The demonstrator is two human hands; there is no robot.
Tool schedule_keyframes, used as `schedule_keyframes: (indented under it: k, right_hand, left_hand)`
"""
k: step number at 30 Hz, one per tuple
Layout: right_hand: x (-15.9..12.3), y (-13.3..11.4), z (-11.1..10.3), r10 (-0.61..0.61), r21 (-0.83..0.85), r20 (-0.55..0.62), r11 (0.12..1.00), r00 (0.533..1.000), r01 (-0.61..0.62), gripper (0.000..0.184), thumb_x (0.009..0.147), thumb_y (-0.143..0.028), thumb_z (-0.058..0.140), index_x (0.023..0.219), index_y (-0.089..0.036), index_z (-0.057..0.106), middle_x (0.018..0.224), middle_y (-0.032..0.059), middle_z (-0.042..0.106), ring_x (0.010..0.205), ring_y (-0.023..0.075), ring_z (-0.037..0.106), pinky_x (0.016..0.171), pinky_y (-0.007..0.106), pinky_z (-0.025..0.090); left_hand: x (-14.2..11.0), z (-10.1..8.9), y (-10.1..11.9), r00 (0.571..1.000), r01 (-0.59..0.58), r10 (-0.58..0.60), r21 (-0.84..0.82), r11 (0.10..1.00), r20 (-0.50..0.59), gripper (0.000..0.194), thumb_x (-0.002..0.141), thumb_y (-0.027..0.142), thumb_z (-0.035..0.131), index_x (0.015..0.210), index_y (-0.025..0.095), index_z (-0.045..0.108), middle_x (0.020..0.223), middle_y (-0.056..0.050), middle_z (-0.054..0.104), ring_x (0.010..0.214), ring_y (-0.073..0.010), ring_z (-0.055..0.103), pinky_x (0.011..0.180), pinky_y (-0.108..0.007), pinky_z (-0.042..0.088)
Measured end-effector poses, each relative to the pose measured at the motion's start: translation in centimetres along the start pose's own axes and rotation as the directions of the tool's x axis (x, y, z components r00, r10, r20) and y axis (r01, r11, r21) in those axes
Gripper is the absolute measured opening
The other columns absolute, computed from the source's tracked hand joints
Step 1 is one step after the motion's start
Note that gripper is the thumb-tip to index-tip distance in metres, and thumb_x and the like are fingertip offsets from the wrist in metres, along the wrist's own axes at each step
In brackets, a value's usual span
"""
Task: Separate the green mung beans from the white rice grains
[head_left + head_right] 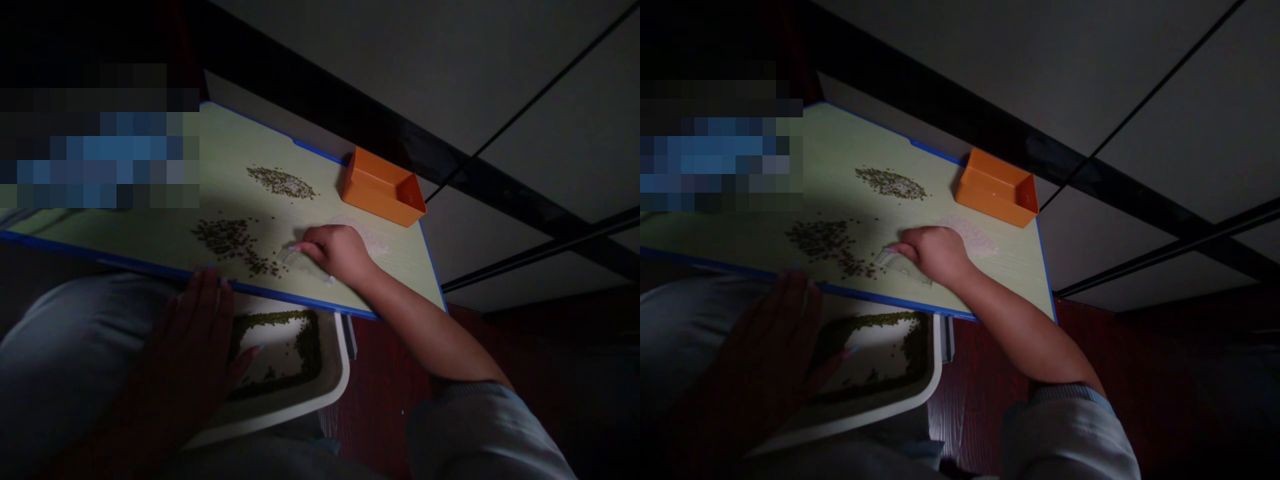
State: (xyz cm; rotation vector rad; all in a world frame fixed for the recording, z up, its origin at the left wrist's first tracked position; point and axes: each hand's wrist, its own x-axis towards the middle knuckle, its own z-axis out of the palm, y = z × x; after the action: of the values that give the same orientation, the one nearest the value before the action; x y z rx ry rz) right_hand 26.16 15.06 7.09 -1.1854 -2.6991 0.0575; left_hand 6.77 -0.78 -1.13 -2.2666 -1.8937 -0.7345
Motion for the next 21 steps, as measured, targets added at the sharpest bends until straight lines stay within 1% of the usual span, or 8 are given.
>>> schedule_keyframes:
  k: [5,8,12,14,18,21]
  right_hand:
    - [-0.1,0.1,-0.4,-0.177,-0.024,0.035,0.984,0.984,0.178,0.056,0.094,-0.057,0.028,0.085,-0.018,0.067,0.078,0.0049,0.066,0.071,0.0137,0.056,0.065,0.026,0.028]
    - [-0.2,0.2,-0.7,-0.232,-0.049,0.038,0.971,0.972,0.234,0.058,0.094,-0.058,0.027,0.083,-0.017,0.067,0.075,0.0047,0.064,0.070,0.0137,0.055,0.065,0.027,0.028]
    - [-0.6,0.7,-1.0,-0.280,-0.027,0.057,0.959,0.958,0.281,0.057,0.093,-0.058,0.029,0.080,-0.017,0.067,0.072,0.0038,0.063,0.069,0.0134,0.054,0.066,0.027,0.029]
    - [-0.8,1.1,-1.0,-0.291,0.009,0.045,0.957,0.956,0.291,0.055,0.093,-0.057,0.031,0.081,-0.018,0.067,0.072,0.0035,0.064,0.069,0.0131,0.055,0.067,0.026,0.030]
    - [-1.4,1.8,-1.4,-0.290,0.129,0.012,0.949,0.957,0.287,0.049,0.092,-0.055,0.037,0.083,-0.017,0.067,0.075,0.0037,0.066,0.071,0.0124,0.057,0.067,0.024,0.033]
    - [-1.7,2.0,-1.8,-0.303,0.222,0.033,0.932,0.953,0.288,0.047,0.092,-0.053,0.041,0.081,-0.016,0.067,0.075,0.0037,0.067,0.072,0.0117,0.059,0.067,0.023,0.034]
  left_hand:
    - [0.0,-0.3,0.0,0.999,-0.004,0.004,0.011,1.000,0.034,0.083,0.081,0.058,0.032,0.144,0.008,0.009,0.154,-0.024,0.017,0.144,-0.0350,0.014,0.112,-0.058,0.024]
    - [0.0,-0.3,0.0,1.000,-0.005,0.004,0.022,1.000,0.027,0.083,0.082,0.058,0.030,0.143,0.006,0.012,0.153,-0.026,0.018,0.144,-0.0356,0.015,0.112,-0.058,0.024]
    - [0.0,-0.2,-0.1,1.000,-0.012,0.012,0.029,1.000,0.015,0.082,0.082,0.057,0.030,0.143,0.006,0.013,0.153,-0.026,0.020,0.144,-0.0353,0.016,0.111,-0.058,0.025]
    - [0.0,-0.3,-0.1,1.000,-0.006,0.006,0.019,1.000,0.014,0.081,0.082,0.057,0.031,0.143,0.007,0.013,0.153,-0.025,0.021,0.144,-0.0347,0.016,0.112,-0.058,0.025]
    - [0.1,-0.3,0.0,1.000,-0.001,0.001,0.012,1.000,0.011,0.082,0.081,0.058,0.031,0.143,0.007,0.014,0.152,-0.026,0.022,0.143,-0.0362,0.018,0.110,-0.060,0.027]
    - [0.1,-0.3,0.0,1.000,0.000,-0.001,0.019,1.000,0.013,0.081,0.081,0.057,0.030,0.143,0.006,0.016,0.152,-0.027,0.022,0.143,-0.0370,0.019,0.110,-0.060,0.027]
